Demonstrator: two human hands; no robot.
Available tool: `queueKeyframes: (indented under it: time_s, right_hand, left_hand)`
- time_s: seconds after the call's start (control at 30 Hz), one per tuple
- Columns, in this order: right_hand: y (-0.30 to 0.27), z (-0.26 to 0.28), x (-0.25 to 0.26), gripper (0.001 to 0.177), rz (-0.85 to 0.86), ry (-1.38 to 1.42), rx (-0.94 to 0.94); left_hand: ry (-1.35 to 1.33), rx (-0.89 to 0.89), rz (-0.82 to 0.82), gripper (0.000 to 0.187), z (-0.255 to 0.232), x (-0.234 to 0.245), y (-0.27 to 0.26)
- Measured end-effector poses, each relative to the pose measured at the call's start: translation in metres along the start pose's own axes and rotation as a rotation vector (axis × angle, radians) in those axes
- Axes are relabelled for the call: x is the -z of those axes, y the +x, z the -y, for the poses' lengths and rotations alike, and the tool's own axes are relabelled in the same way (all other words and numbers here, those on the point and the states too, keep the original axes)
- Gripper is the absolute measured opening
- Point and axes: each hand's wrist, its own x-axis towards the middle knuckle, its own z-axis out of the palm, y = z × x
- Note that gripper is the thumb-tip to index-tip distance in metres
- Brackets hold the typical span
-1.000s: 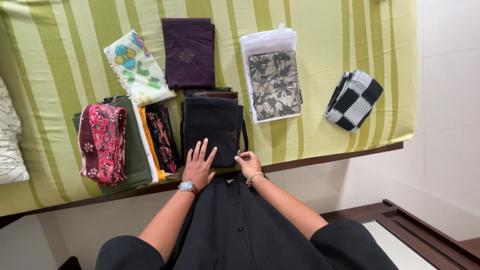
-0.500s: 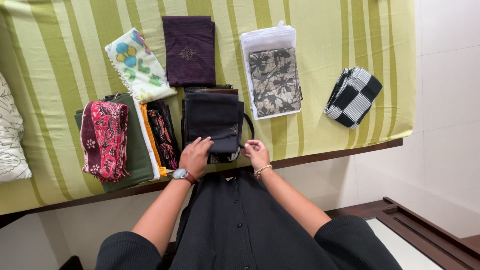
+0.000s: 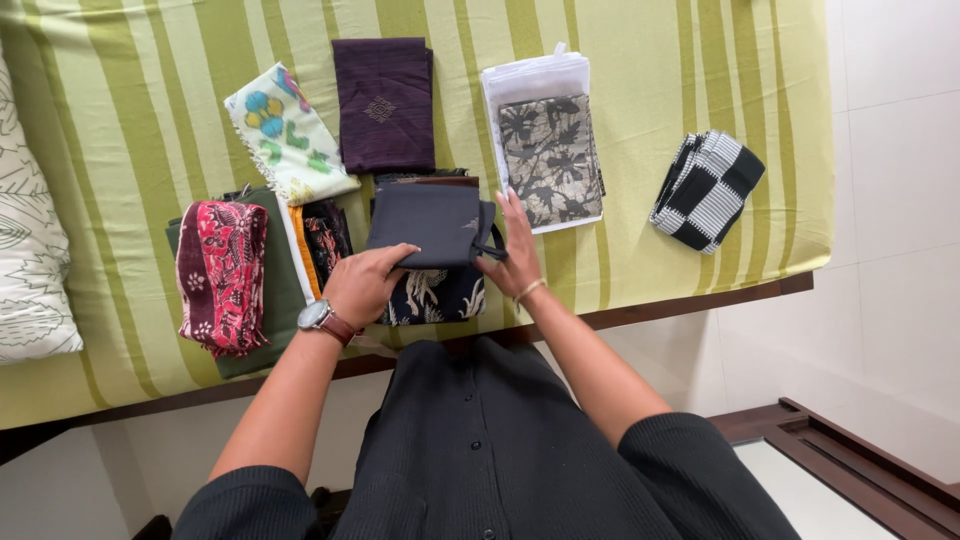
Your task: Sorting and stacking various folded garments on a bed into organized piles.
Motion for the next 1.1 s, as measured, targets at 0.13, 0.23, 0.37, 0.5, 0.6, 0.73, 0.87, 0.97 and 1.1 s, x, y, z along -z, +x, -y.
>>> queueKeyframes:
  time_s: [0.13,0.23,0.37,0.5,0.6,0.73,0.87,0.97,1.1]
  right_hand:
    - [0.047,-0.019,-0.008,0.088,0.061,-0.064,0.208]
    - [0.056,-0.009,0.009,0.039,0.217,-0.05,0.378]
    - [0.044,0.04,0.048,0.038,0.58,0.342,-0.142]
    - [0.011,0.024,0.049,0.029,0.604,0.519,-0.373]
    - [-0.008,0.037,0.056,0.014,0.512,0.702,-0.379]
    - [-0.046,0.012,0.061,0.023,0.335,0.78,-0.563]
    - [-0.046,-0.03,0.082,0.026,0.2,0.749,-0.594]
    - [-0.023,-0.042,0.113,0.027,0.101,0.714,-0.561]
    - [0.038,-0.088,0.144,0.056,-0.104,0.309,-0.626]
  left_hand:
    - [0.061,-0.076,0.067,0.023,-0.032,0.066,0.004]
    - [-0.034,-0.094,0.089,0.02,-0.048,0.113,0.006]
    - [-0.303,0.078,0.193,0.016,-0.052,0.15,0.013]
    - [-0.544,0.17,0.165,0.02,-0.022,0.141,0.031]
    - [-0.82,0.293,0.256,0.023,-0.005,0.113,0.036]
    - [-1.164,-0.396,-0.005,0.076,0.074,-0.036,0.029]
    - [-1.927,0.187,0.094,0.055,0.0,-0.06,0.066]
    - [-1.663,0.252,0.014,0.06,-0.044,-0.066,0.114]
    - [-1.671,0.394,-0.178,0.058,-0.008,-0.181,0.235]
